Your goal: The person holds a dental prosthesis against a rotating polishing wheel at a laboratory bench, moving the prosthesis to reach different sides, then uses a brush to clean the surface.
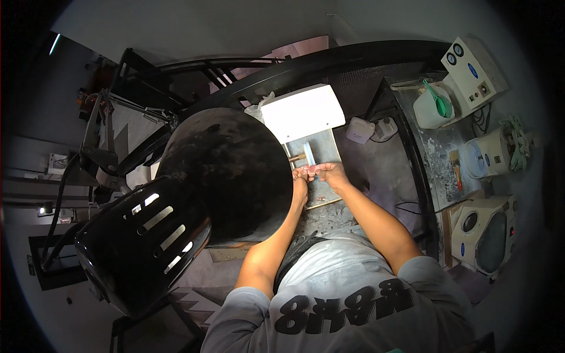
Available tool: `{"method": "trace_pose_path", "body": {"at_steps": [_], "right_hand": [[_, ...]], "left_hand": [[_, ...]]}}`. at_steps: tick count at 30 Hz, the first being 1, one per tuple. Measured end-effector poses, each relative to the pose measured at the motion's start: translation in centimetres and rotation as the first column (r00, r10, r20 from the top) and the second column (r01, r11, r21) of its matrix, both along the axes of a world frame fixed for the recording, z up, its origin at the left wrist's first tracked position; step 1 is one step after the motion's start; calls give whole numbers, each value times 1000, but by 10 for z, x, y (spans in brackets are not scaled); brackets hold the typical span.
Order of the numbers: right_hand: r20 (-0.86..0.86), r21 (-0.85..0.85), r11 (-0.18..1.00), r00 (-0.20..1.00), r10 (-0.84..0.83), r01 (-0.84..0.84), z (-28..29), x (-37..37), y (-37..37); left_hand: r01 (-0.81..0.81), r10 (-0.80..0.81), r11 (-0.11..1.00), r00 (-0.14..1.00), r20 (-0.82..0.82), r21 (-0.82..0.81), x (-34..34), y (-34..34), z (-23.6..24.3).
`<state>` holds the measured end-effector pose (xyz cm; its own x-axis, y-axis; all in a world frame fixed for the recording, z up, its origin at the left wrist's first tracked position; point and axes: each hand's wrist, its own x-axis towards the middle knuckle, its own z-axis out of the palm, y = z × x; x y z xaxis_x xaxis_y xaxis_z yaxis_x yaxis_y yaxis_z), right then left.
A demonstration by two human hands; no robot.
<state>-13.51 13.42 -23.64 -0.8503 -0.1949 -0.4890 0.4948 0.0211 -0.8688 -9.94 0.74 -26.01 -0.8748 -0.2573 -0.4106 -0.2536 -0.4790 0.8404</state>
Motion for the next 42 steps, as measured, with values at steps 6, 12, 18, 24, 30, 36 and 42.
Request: {"method": "trace_pose_path", "body": {"at_steps": [6, 12, 18, 24, 30, 36, 42], "right_hand": [[-120, 67, 997, 992, 45, -37, 2, -1, 4], [-141, 123, 988, 984, 113, -96, 21, -18, 1], [-130, 297, 944, 973, 191, -146, 30, -39, -3], [-90, 325, 935, 980, 179, -141, 11, -54, 0], [-48, 393, 909, 984, 169, -137, 25, -50, -14], [-21, 280, 959, 999, 43, -36, -3, -46, -9], [49, 156, 984, 995, -91, 82, -11, -27, -11]], "left_hand": [[-58, 54, 980, 998, 30, 189, 5, 9, 10], [-138, 67, 886, 983, 172, 442, 2, 17, 18], [-313, 157, 759, 939, 306, 571, -11, 22, 12], [-314, 145, 736, 938, 314, 600, -22, 30, 8], [-409, 205, 693, 901, 382, 594, -30, 21, -3], [-231, 95, 865, 947, 305, 446, -29, 10, -14], [-68, 22, 972, 980, 197, 225, -21, 4, -4]]}}
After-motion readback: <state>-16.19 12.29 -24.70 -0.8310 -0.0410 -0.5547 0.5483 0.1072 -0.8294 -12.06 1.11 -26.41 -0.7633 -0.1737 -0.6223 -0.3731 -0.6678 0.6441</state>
